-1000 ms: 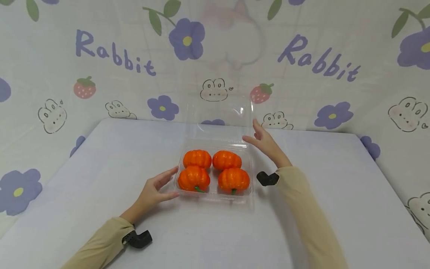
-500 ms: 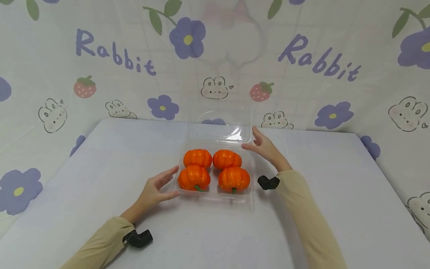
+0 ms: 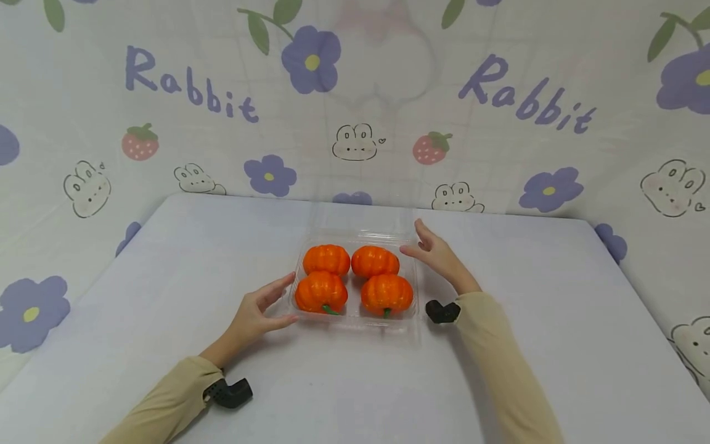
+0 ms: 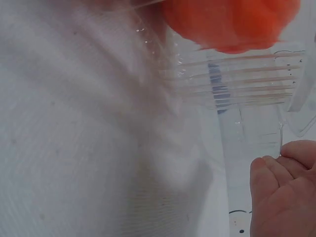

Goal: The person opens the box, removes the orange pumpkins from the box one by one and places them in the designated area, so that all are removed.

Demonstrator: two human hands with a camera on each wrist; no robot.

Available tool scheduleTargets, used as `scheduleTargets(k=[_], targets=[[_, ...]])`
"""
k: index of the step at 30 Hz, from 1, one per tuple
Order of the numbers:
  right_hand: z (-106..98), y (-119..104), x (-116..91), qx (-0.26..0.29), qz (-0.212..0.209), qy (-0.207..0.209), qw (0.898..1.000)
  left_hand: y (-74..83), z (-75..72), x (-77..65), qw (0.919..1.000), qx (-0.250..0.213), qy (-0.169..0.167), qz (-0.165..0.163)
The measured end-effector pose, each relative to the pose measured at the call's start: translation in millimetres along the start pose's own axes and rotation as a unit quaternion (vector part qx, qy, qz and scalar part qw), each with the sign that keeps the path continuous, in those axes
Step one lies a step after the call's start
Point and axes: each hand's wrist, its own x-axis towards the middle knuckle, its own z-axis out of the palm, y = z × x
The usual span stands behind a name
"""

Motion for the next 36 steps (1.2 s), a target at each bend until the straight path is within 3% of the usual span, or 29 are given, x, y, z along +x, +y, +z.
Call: scheduleTargets(k=[9,21,31,36], targets=[[4,5,-3,-0.021,-0.004,0.003,1.0,-1.7,0.0,0.7,1.0,0.001,-0.001,0.0],[-5,-11,-8,-0.115,-0.002,0.04,0.993,-3.4,0.6,1.1,0.9999,0.008,0.002,0.011],[-4,-42,-35,-0.14,-0.117,0.048,0.982,-1.0,0.9,0.7,0.9997,0.019,0.004,0.017],[1,-54,-50,-0.114,-0.192,0.033,0.974,-2.1,1.0,0.1,0.9992,0.029,0.007,0.026]])
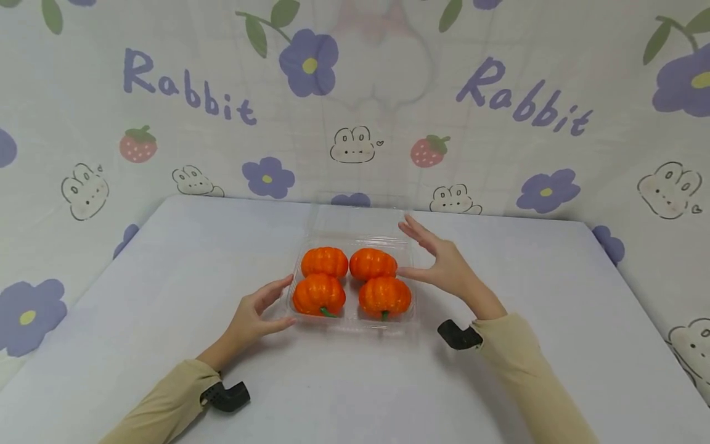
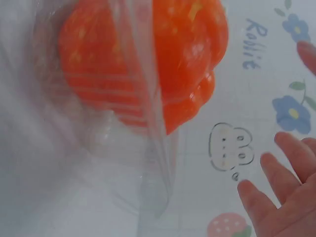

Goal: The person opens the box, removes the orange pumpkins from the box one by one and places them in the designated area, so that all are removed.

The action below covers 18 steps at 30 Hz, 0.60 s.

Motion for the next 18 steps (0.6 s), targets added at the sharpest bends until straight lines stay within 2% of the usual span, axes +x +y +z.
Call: scheduleTargets(k=[4,7,13,18], targets=[[2,-9,-8,0.018,-0.077,-0.009,0.997,-1.3,0.5,-0.2,1.0,-0.002,0.002,0.007],[4,-12,-14,0.012,-0.1,-0.022,0.995,-1.8,0.9,-0.4,0.9999,-0.008,0.003,0.009],[11,-8,-25,0.031,-0.08,-0.063,0.994,-0.7,0.2,0.2,1.0,-0.005,0.002,0.007],[22,-1,-32,0.059,-0.062,-0.078,0.993,0.2,-0.6,0.4,0.9999,0.004,0.0,0.01]])
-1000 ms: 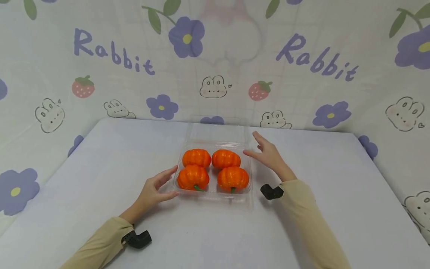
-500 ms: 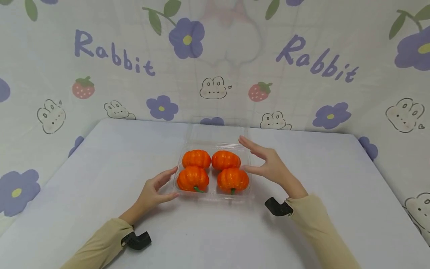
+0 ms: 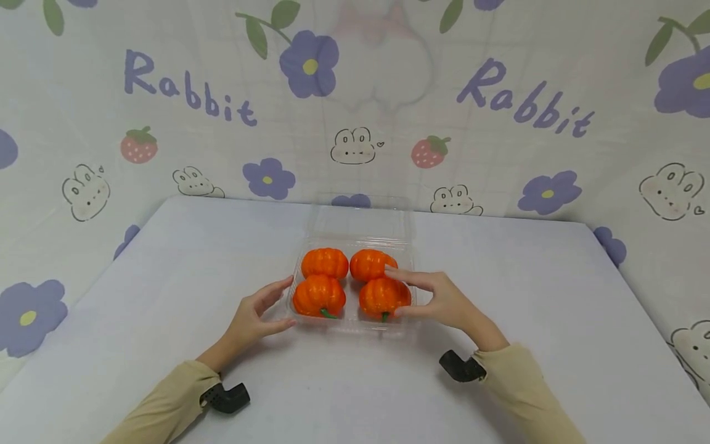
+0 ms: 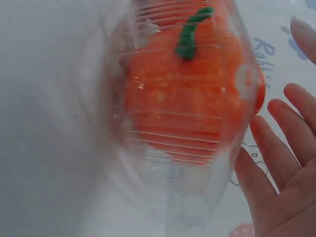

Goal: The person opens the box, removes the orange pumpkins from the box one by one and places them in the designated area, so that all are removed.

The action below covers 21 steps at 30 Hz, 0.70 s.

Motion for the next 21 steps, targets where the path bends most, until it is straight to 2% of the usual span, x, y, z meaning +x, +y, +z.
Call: scheduleTargets(k=[5,9,15,21], targets=[[8,8,-2,0.018,-0.006,-0.009,1.0,-0.6,-0.8,-1.7,1.0,-0.001,-0.001,0.002],[11,9,2,0.013,-0.02,-0.019,1.0,-1.8,-1.9,-2.4,1.0,-0.004,0.001,-0.003],[14,9,5,-0.023,-0.043,-0.049,0.998,-3.4,-2.9,-3.1,1.0,-0.002,0.003,0.001],[16,5,9,-0.078,-0.033,-0.07,0.994,-4.4,-2.3,-0.4,0.9999,-0.013,-0.001,0.0]])
